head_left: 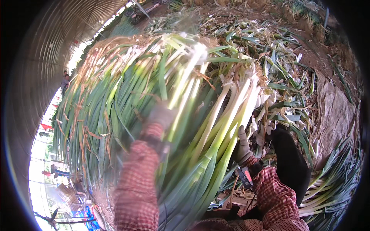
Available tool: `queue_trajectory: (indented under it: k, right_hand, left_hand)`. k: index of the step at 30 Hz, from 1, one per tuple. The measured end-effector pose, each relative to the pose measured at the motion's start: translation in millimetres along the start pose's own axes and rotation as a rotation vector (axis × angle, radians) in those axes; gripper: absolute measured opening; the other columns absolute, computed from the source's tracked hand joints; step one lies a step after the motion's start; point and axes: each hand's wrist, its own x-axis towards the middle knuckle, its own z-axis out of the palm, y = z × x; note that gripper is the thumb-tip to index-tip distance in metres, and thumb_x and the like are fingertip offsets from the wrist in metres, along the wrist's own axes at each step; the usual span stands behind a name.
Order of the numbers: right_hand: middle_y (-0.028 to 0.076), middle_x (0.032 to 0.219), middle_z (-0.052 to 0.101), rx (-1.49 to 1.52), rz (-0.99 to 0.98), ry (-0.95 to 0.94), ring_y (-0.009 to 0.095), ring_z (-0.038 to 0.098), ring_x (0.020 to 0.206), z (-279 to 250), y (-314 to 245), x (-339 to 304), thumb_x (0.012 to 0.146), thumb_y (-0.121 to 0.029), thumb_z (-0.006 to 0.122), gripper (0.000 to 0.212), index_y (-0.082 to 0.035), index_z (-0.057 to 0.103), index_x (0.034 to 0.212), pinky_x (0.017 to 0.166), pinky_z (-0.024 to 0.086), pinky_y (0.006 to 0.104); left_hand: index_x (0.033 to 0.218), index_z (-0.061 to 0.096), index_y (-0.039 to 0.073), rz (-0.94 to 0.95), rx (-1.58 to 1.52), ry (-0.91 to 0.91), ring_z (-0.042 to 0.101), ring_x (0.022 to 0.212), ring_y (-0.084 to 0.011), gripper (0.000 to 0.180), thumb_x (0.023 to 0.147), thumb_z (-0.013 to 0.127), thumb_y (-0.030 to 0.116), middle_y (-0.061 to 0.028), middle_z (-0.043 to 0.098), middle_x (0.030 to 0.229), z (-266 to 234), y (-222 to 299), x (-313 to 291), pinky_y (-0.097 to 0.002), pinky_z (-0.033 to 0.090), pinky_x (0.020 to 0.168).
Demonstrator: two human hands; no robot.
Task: The person cleans and trims leeks from a pile using a handheld tool and by hand, strips off outer leaves, and gathers the trimmed leeks into bundles.
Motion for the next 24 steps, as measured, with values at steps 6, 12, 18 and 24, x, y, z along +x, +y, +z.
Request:
queue_trajectory:
  k: [6, 12, 18, 24]
  right_hand:
    - [0.012, 0.122, 0.062, 0.002, -0.003, 0.005, 0.027, 0.062, 0.107, -6.9, 0.8, 1.7, 0.094, -0.057, 0.053, 0.064, -0.007, 0.050, 0.134, 0.096, 0.048, 0.0408]
    - [0.011, 0.119, 0.063, 0.013, 0.008, -0.004, 0.025, 0.062, 0.104, -6.6, -1.5, 0.6, 0.094, -0.055, 0.055, 0.060, -0.009, 0.052, 0.132, 0.093, 0.050, 0.0397]
    - [0.008, 0.113, 0.065, -0.002, 0.001, 0.000, 0.020, 0.063, 0.098, 12.7, -8.8, -12.3, 0.094, -0.055, 0.054, 0.060, -0.006, 0.053, 0.129, 0.088, 0.052, 0.0358]
    - [0.010, 0.119, 0.063, 0.012, 0.030, -0.027, 0.020, 0.062, 0.103, 8.6, -13.2, -9.9, 0.094, -0.056, 0.054, 0.062, -0.006, 0.053, 0.130, 0.091, 0.051, 0.0365]
  left_hand:
    - [0.122, 0.052, 0.006, -0.057, 0.405, 0.037, 0.061, 0.109, -0.0377, 0.063, 0.076, 0.077, 0.041, -0.0221, 0.057, 0.120, 61.9, 35.0, -23.9, -0.0431, 0.051, 0.090]
    - [0.122, 0.051, 0.005, -0.142, 0.445, -0.017, 0.062, 0.109, -0.0358, 0.064, 0.073, 0.077, 0.036, -0.0203, 0.060, 0.118, 55.8, 44.3, -12.1, -0.0429, 0.051, 0.092]
    - [0.106, 0.061, 0.004, -0.110, 0.353, -0.096, 0.067, 0.097, -0.0313, 0.055, 0.064, 0.078, 0.033, -0.0175, 0.069, 0.104, 15.1, 43.1, -6.0, -0.0399, 0.051, 0.086]
    - [0.119, 0.058, 0.000, 0.191, 0.107, -0.379, 0.062, 0.106, -0.0389, 0.069, 0.066, 0.077, 0.039, -0.0248, 0.064, 0.111, 33.7, 73.4, -38.5, -0.0421, 0.048, 0.095]
